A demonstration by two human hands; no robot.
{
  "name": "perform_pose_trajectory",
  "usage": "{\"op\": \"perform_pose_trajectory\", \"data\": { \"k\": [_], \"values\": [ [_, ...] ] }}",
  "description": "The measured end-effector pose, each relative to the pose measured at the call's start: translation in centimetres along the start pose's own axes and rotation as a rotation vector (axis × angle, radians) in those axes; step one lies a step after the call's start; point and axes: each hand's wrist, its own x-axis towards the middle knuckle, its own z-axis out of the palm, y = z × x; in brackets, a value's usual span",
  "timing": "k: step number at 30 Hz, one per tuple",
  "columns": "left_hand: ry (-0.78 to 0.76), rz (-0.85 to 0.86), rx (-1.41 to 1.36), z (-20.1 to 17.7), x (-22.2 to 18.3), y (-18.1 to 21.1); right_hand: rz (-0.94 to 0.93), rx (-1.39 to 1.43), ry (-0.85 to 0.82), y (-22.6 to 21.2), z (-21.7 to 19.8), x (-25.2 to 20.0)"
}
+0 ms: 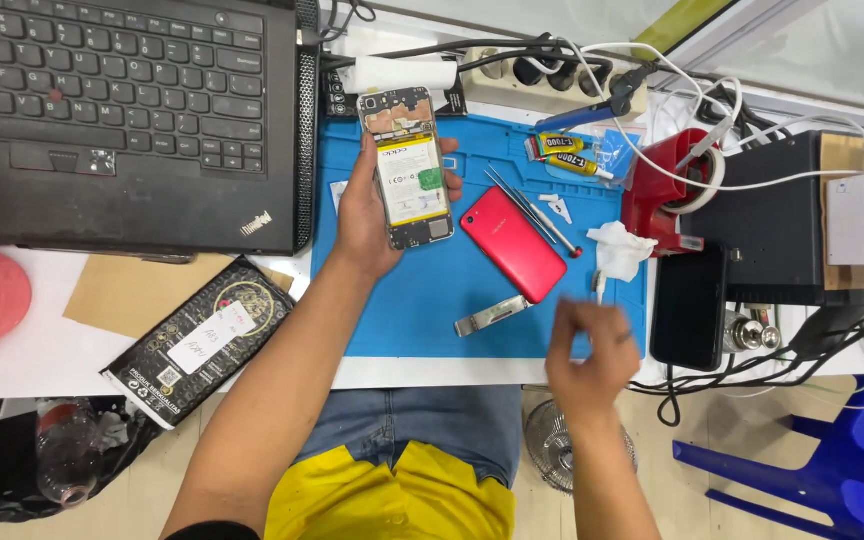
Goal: A technician disassembles a mobile phone using a precision screwdriver and prying tools on a repair bench.
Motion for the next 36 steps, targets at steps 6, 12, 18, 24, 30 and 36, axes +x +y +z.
{"op": "perform_pose_trajectory", "data": {
  "k": [6, 12, 18, 24, 30, 36],
  "values": [
    [0.014, -0.141, -0.210, 0.5, -0.7, 1.0, -0.317, -0.015, -0.885, -5.5, 1.0, -13.6],
    [0.023, -0.147, -0.284, -0.2, -1.1, 0.5, -0.095, 0.113, -0.795, -2.9, 2.2, -17.2],
    [0.065, -0.141, -0.334, -0.1, -1.4, 1.1, 0.215, -0.054, -0.770, 1.1, 2.2, -19.1],
    [0.072, -0.110, -0.296, -1.0, -1.1, 0.7, 0.392, -0.003, -0.614, 3.2, 1.5, -21.7],
    [0.073, -0.100, -0.276, -0.7, -1.2, 0.8, 0.644, -0.025, -0.453, 2.8, 1.5, -19.6],
    [0.083, -0.130, -0.243, -0.8, -1.3, 0.6, 0.563, -0.038, -0.330, 7.9, 4.5, -23.1]
  ]
}}
